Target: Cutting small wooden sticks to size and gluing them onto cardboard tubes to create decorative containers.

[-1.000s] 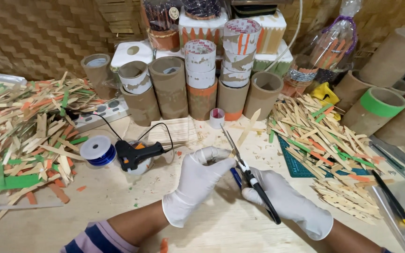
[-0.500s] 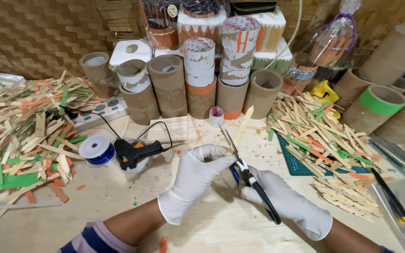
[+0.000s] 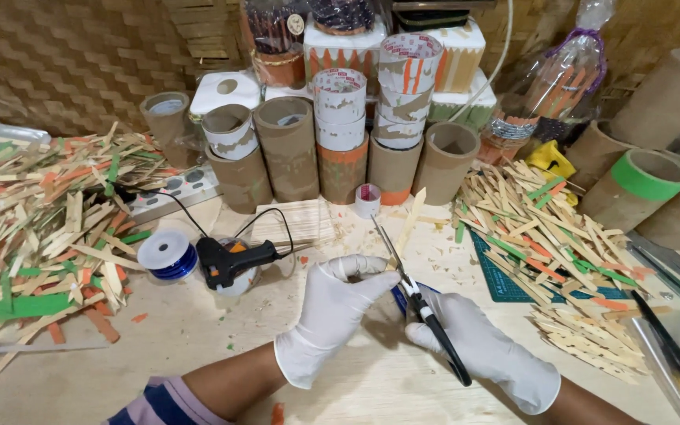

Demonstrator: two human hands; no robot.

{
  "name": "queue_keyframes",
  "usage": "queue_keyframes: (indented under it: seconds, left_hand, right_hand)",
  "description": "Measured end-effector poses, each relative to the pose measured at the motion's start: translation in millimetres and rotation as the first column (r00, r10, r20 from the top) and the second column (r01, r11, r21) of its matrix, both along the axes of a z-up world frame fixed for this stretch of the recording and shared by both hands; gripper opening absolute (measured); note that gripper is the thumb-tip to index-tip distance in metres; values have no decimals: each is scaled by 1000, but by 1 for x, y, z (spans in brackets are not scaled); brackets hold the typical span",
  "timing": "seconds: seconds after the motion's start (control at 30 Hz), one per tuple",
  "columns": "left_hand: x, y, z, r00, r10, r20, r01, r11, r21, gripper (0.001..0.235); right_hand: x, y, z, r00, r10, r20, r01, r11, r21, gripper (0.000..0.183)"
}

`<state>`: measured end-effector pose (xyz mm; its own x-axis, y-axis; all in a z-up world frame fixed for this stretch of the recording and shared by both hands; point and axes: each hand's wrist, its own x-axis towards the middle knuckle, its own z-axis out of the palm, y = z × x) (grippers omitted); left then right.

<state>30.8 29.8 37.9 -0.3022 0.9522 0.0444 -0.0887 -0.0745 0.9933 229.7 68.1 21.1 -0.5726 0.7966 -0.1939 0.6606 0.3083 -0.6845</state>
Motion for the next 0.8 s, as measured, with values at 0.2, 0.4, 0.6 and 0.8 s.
queue_keyframes:
  seconds: [0.2,0.4,0.6,0.8]
  left_hand:
    - [0,4,-10,1000,1,-2,-1,1000,-11,13]
    - [2,1,-4,996,13,86,-6,997,-72,16]
    - [4,-5,6,999,-2,40,4,998,-69,12]
    - [5,-6,6,999,4,33,-2,998,-63,12]
  right_hand:
    - [0,1,-1,1000,5,12,-6,999,42,27]
    - [-5,-6,14,996,-71,-60,71,997,-12,20]
    - [-2,-5,8,983,-50,-176,47,999,-19,21]
    - [0,-3,-1,987,-51,-150,49,999,-19,25]
